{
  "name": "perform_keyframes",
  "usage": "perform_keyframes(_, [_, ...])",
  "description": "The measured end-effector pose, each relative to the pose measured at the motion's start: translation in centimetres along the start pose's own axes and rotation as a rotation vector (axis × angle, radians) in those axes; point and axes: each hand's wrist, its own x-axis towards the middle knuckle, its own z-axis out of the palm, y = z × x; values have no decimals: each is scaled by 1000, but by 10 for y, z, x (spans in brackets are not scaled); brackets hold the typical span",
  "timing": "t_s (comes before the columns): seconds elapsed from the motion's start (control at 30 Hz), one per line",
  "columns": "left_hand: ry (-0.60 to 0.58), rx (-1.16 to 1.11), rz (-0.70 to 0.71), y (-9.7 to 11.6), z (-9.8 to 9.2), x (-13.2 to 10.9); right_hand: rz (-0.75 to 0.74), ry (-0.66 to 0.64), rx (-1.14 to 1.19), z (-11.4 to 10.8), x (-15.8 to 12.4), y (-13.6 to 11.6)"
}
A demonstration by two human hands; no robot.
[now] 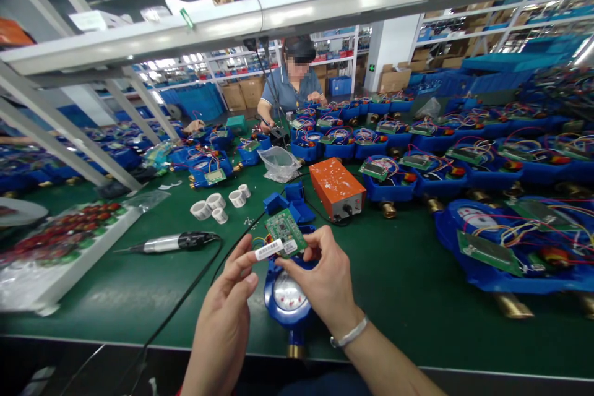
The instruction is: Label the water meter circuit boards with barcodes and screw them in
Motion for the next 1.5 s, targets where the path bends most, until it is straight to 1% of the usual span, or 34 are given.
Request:
perform_keyframes(0.33, [-7, -19, -2, 6, 2, -4, 4, 4, 11, 1, 0, 0])
perform_keyframes(0.63, [3, -3, 40, 3, -1, -6, -3, 13, 2, 1, 1, 2])
perform_keyframes(0.77, [21, 10, 59, 6, 2, -8, -10, 15, 2, 1, 0, 1])
perform_keyframes(0.9, [118, 69, 155, 9, 6, -12, -13, 19, -2, 1, 0, 2])
perform_keyframes(0.97, [163, 128, 235, 6, 8, -17, -12, 23, -7, 3, 0, 2])
perform_keyframes(1.07, [199, 296, 441, -7, 13, -28, -11, 25, -8, 7, 0, 2])
perform_keyframes(1.13, [180, 414, 576, -21, 16, -34, -31, 51, -3, 5, -2, 5])
perform_keyframes(1.17, [161, 465, 630, -30, 17, -36, -66, 68, 2, 2, -4, 8])
perform_keyframes(1.23, [137, 545, 696, -46, 17, -39, -213, 49, 21, -9, -9, 19])
perform_keyframes(1.27, [142, 569, 701, -52, 16, -39, -308, 9, 30, -17, -11, 27])
perform_keyframes(1.3, [154, 578, 683, -58, 15, -39, -401, -61, 40, -25, -13, 35])
perform_keyframes(1.33, [168, 578, 646, -62, 13, -39, -450, -125, 33, -35, -14, 44])
perform_keyframes(1.37, [180, 571, 597, -65, 11, -39, -456, -145, 20, -44, -15, 52])
perform_keyframes(1.43, [182, 551, 513, -67, 8, -39, -415, -126, -18, -60, -14, 62])
perform_keyframes(1.5, [162, 524, 478, -66, 6, -39, -388, -122, -50, -70, -9, 63])
